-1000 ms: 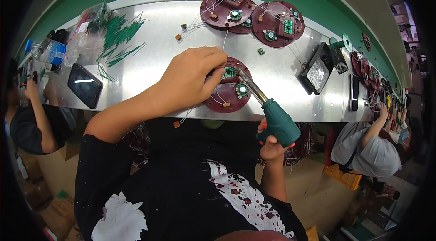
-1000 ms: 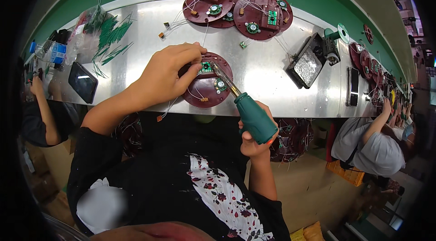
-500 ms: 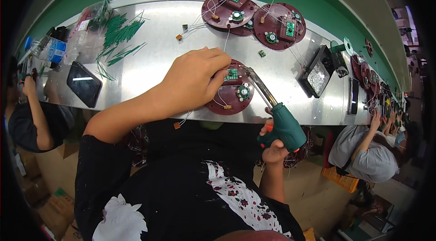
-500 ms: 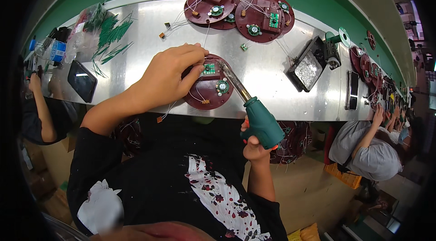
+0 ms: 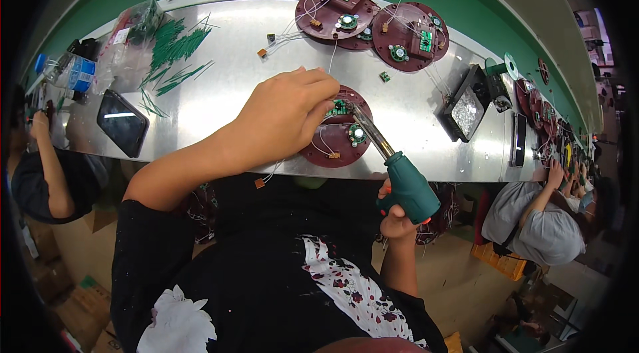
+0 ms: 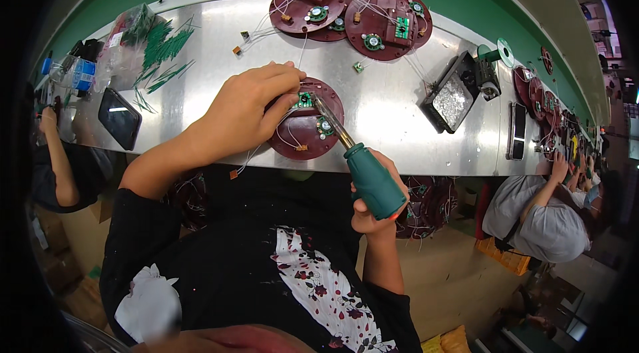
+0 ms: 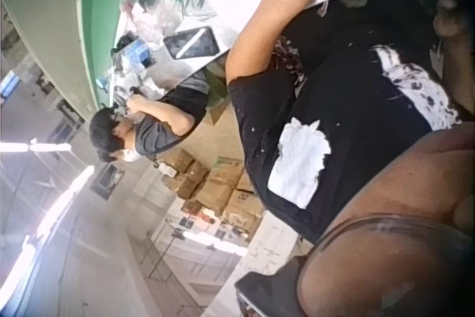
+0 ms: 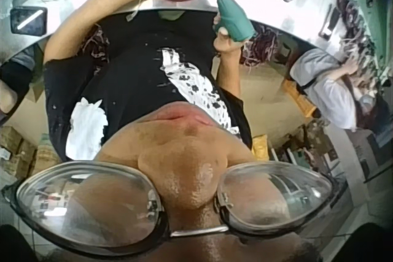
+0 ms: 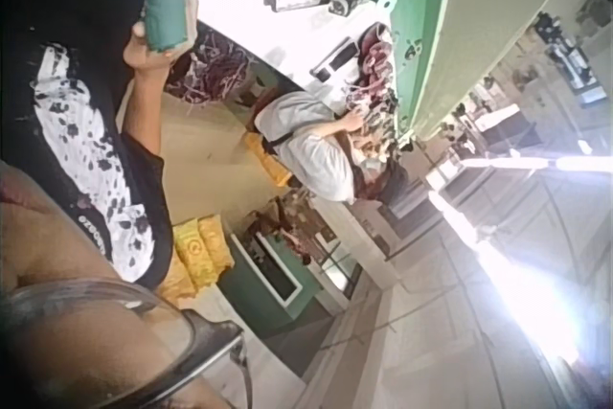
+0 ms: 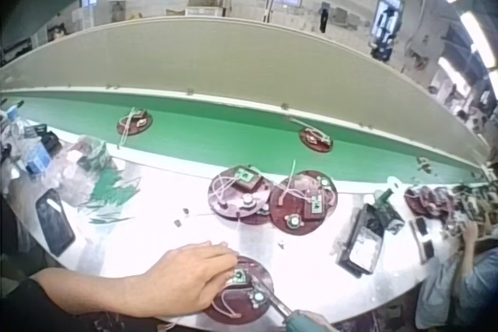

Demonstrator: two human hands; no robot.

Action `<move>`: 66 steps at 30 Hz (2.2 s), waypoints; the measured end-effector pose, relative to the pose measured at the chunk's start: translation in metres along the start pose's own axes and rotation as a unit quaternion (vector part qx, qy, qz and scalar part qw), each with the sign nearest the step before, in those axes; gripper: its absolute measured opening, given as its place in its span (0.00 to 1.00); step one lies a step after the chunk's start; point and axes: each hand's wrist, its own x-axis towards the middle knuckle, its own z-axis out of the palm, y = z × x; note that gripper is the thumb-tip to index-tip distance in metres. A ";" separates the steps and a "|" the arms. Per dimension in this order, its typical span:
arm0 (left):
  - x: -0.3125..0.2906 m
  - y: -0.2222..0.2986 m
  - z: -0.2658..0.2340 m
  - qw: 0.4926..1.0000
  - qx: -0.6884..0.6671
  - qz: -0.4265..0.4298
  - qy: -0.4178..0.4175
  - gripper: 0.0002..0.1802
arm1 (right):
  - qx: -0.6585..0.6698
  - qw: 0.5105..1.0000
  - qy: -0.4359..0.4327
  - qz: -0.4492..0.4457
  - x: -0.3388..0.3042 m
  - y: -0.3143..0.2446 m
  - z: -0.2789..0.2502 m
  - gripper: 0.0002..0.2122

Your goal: Soldering electronic components onto circular circuit boards using a handheld soldering gun on an assembly line.

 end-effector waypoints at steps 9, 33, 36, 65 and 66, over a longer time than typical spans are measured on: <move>-0.001 0.001 0.002 1.000 -0.003 -0.001 0.012 0.06 | -0.038 0.998 -0.037 -0.030 0.006 -0.003 -0.004 0.39; 0.004 -0.001 0.000 1.000 0.010 0.025 -0.012 0.07 | 0.009 0.999 0.022 0.029 0.000 -0.007 0.008 0.43; 0.004 -0.002 0.000 1.000 0.005 0.027 -0.009 0.07 | -0.009 1.000 0.005 -0.012 0.002 0.000 0.004 0.42; 0.005 0.000 0.001 0.999 0.032 0.024 -0.018 0.07 | 0.043 0.998 -0.039 0.016 -0.002 -0.009 -0.003 0.34; 0.005 0.000 0.001 0.999 0.033 0.024 -0.018 0.07 | 0.042 0.998 -0.039 0.015 -0.001 -0.009 -0.004 0.34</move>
